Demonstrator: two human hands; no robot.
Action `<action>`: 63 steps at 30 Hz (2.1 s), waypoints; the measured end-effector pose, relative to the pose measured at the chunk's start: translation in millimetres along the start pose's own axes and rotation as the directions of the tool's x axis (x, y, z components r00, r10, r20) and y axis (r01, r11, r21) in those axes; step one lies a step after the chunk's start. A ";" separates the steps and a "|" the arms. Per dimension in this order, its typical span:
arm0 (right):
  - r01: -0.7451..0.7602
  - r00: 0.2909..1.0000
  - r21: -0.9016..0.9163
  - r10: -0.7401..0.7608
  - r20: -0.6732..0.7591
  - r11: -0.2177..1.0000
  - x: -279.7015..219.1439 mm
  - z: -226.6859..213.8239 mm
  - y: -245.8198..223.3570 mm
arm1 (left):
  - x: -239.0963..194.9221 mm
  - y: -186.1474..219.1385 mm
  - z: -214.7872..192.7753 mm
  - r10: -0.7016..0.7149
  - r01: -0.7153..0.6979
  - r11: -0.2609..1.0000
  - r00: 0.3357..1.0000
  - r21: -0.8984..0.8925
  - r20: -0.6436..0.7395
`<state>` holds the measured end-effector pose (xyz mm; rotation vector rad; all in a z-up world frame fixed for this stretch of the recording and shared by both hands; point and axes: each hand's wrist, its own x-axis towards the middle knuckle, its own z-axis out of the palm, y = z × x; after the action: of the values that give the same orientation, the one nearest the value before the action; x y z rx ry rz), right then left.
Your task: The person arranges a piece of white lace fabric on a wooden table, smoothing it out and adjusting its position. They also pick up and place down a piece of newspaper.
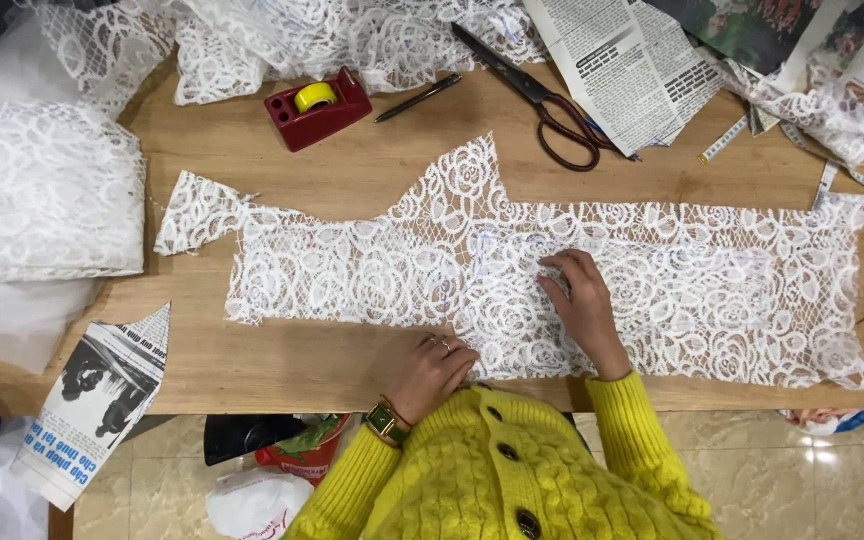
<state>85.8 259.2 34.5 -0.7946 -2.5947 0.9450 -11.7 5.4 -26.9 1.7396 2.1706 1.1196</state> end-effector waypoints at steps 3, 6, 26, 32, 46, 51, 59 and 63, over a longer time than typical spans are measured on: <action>-0.016 1.000 0.000 0.016 0.003 1.000 0.4 -0.3 0.1 | -1.7 -4.9 9.7 0.007 -0.007 1.000 1.000 -0.021 0.012; -0.031 0.999 0.010 0.030 0.016 0.999 0.9 -2.8 -3.5 | 2.4 -1.6 2.5 0.013 -0.012 0.999 1.000 -0.036 0.025; -0.037 0.992 -0.012 0.038 0.117 0.999 10.9 9.2 -58.2 | 0.8 -40.1 -36.0 -0.215 0.263 0.957 0.924 0.120 -0.316; 0.085 0.945 -0.004 -0.079 0.316 0.996 31.4 45.3 -79.7 | 5.0 -37.3 -69.6 -0.410 0.469 0.806 0.882 0.361 -0.231; 0.278 0.915 0.078 -0.288 0.283 0.958 27.2 86.0 -114.8 | -3.8 -50.2 -52.4 -0.543 0.550 0.716 0.826 0.430 -0.153; 0.614 0.736 0.179 -0.639 0.224 0.769 5.3 110.4 -111.1 | -23.4 -64.6 -31.9 -0.623 0.560 0.659 0.780 0.502 -0.052; 0.734 0.652 0.101 -0.739 0.170 0.671 -3.0 115.7 -110.0 | -31.3 -69.7 -19.9 -0.644 0.583 0.656 0.764 0.481 -0.048; 0.771 0.611 0.084 -0.770 0.183 0.632 -7.8 117.7 -109.1 | -6.4 -51.1 -44.2 -0.604 0.592 0.700 0.789 0.398 -0.111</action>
<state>-1.0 125.1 17.1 0.4858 -2.6577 0.7431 -73.3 -23.1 -29.2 0.9586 2.7934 0.4796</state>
